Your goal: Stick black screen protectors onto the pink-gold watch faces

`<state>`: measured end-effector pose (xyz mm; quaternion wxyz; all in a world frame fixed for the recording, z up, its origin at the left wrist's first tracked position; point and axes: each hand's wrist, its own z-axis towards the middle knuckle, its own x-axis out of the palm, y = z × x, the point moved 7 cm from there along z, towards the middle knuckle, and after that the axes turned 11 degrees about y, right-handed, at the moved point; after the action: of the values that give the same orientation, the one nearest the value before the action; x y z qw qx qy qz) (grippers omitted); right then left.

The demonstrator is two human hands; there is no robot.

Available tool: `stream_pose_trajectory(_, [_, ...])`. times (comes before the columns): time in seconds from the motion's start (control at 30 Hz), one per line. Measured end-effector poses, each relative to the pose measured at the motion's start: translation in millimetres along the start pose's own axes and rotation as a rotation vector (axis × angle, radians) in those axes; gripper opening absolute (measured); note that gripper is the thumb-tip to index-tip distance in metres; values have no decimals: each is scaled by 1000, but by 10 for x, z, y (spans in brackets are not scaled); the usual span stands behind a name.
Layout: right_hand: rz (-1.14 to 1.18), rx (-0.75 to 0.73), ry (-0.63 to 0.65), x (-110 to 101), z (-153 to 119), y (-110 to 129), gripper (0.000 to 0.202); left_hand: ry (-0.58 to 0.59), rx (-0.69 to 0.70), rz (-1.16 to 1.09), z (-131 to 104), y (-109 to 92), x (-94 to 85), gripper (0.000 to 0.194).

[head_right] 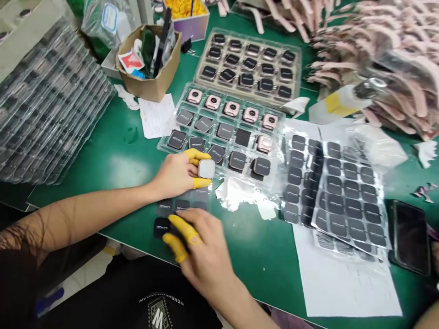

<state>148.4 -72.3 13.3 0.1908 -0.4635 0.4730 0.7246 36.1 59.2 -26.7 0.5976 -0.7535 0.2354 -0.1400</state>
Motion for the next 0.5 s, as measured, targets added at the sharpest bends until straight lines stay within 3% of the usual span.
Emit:
stream_pose_trajectory(0.07, [102, -27, 67, 194, -32, 139, 66, 15, 1, -23, -10, 4, 18, 55])
stream_pose_trajectory(0.13, [147, 26, 10, 248, 14, 145, 58, 32, 0, -43, -28, 2, 36, 56])
stream_pose_trajectory(0.33, [151, 130, -81, 128, 225, -12, 20, 55, 6, -101, -37, 11, 33, 55])
stream_pose_trajectory(0.5, [208, 151, -138, 61, 225, -36, 14, 79, 9, -190, -5, 44, 28, 57])
